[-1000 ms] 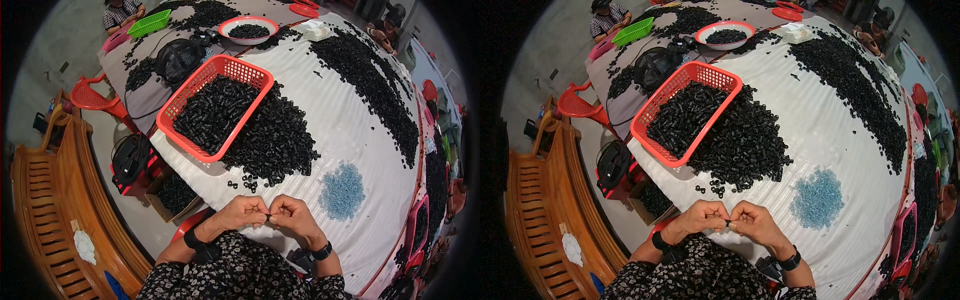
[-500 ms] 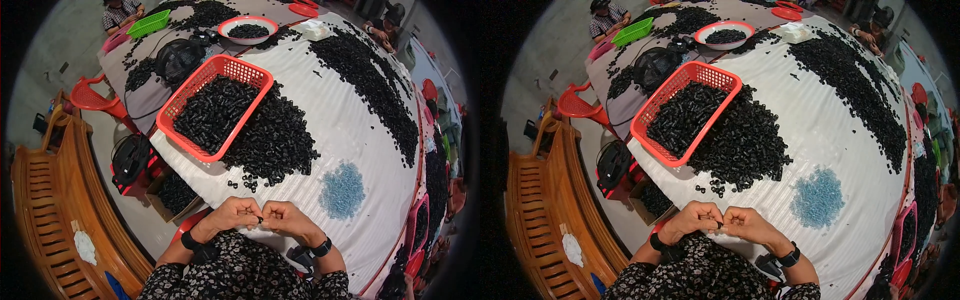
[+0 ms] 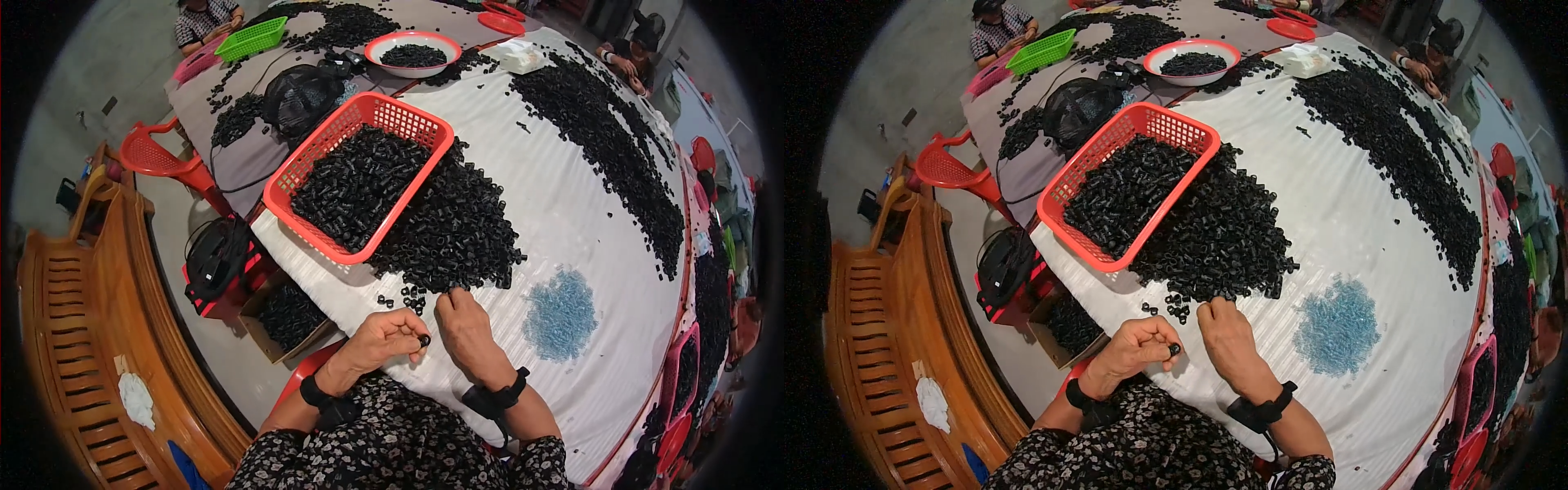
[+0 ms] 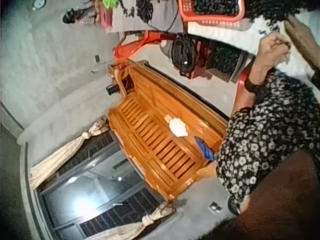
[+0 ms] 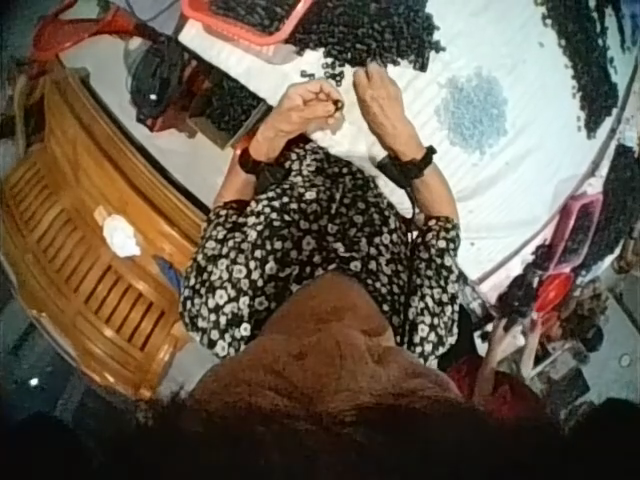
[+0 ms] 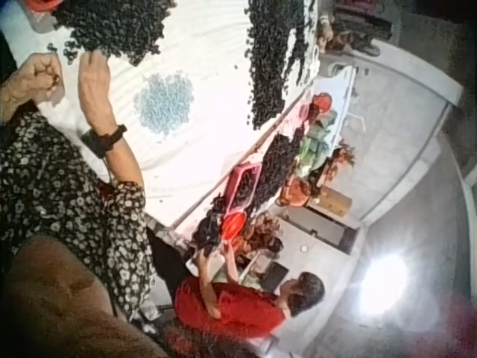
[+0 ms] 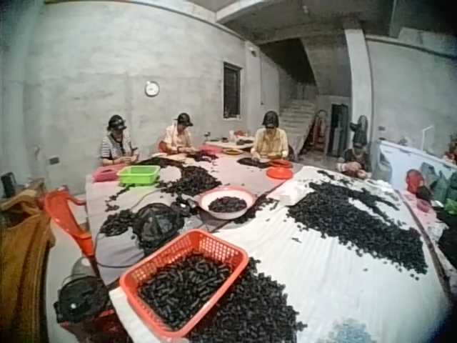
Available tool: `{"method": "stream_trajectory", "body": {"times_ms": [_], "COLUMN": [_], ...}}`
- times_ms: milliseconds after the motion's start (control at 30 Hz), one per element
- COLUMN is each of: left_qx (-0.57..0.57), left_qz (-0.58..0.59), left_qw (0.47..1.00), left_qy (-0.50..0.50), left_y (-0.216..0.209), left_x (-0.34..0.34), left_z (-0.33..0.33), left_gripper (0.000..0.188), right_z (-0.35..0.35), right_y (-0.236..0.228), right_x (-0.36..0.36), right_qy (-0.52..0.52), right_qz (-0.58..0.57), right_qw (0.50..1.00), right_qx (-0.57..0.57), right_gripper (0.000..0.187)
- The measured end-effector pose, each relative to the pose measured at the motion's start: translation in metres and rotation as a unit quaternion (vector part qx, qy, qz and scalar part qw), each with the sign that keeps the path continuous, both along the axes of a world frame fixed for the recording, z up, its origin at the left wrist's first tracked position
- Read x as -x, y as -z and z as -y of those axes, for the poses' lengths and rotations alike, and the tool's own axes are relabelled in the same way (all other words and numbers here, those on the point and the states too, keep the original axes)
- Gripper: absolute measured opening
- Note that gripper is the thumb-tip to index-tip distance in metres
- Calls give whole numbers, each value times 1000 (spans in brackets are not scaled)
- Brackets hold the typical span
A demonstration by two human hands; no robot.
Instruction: The person is sorting and inspecting small black plastic components at a large table.
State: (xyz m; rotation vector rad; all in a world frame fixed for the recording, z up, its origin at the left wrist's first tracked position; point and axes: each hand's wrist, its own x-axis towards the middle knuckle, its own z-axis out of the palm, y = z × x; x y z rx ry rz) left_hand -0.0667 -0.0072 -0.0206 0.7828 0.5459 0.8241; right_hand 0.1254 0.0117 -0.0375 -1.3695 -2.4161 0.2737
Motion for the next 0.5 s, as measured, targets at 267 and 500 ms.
{"method": "stream_trajectory", "body": {"times_ms": [267, 500], "left_qx": [-26, -31], "left_qz": [-50, -41], "left_qw": [998, 998], "left_qy": [-22, -25], "left_y": [10, 4], "left_x": [-8, -14], "left_z": [-5, -6], "left_gripper": [13, 12], "right_z": [16, 27], "right_y": [-36, -39], "right_x": [-13, -17], "right_qy": [63, 109], "right_qz": [-319, -385], "right_qw": [923, 857], "right_qx": [206, 325], "right_gripper": [11, 14]}}
